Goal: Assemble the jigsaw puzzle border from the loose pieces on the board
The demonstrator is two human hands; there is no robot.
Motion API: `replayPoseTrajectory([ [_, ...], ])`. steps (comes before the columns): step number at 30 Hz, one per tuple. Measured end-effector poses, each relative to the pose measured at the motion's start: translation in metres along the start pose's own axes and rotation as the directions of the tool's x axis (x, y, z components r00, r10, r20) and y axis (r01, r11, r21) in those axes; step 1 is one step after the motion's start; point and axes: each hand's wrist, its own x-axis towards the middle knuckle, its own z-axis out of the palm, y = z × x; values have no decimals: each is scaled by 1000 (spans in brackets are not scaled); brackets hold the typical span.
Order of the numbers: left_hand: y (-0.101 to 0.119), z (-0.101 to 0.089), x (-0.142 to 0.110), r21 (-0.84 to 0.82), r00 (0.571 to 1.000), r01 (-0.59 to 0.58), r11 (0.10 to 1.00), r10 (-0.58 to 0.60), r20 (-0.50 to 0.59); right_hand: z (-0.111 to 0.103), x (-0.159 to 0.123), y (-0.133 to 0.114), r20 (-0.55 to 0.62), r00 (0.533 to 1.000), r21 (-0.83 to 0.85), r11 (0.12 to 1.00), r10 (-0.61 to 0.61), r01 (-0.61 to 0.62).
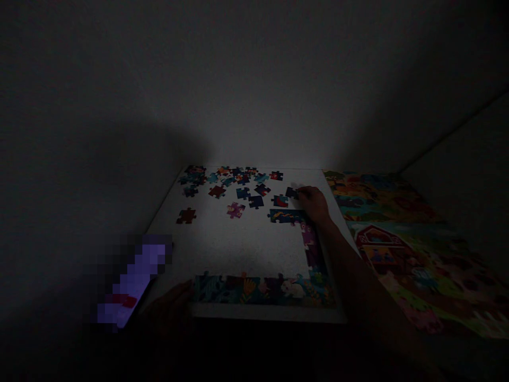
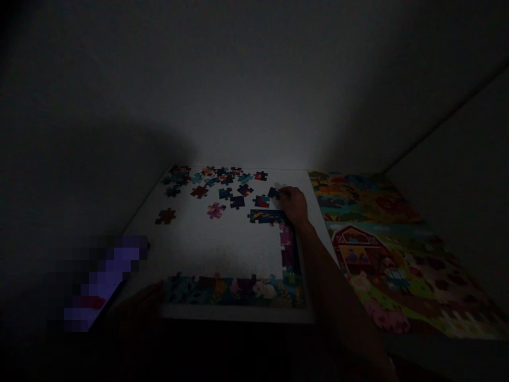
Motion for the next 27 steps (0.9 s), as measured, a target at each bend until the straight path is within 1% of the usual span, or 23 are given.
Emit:
replayPoseTrajectory([
  [3,-1,-3,-3,-60,994,77,995,-72,85,-1,0,-1,11,1000,-7,1000,-20,20],
  [5,-1,-4,-5,-71,987,121,990,-112,120,-1,0,-2,18,999,-16,999,-35,36],
  [9,2,-7,-4,-68,991,106,992,-99,96,-2,1,-3,16,1000,-36,999,-21,22],
  [13,1,-10,-3,-118,986,111,987,-94,137,-1,2,-1,23,1000,-64,998,-13,14],
  [15,-3,-9,-5,-138,989,109,984,-92,119,1,2,1,19,1000,-69,998,-13,14],
  [18,-11,-3,-7,-157,994,54,986,-38,107,2,4,3,1,1000,-52,999,-2,2],
  [21,-17,6,-6,-177,998,4,984,6,58,3,5,5,-14,1000,-26,999,18,-18],
  [23,-17,11,-5,-163,1000,-22,986,22,-2,3,6,6,-23,999,-3,1000,28,-28],
  [25,-15,15,-5,-128,999,-14,992,9,-40,3,7,6,-30,999,26,999,36,-35],
  [27,-10,17,-5,-111,998,18,994,-24,-50,2,7,7,-26,999,54,998,35,-33],
])
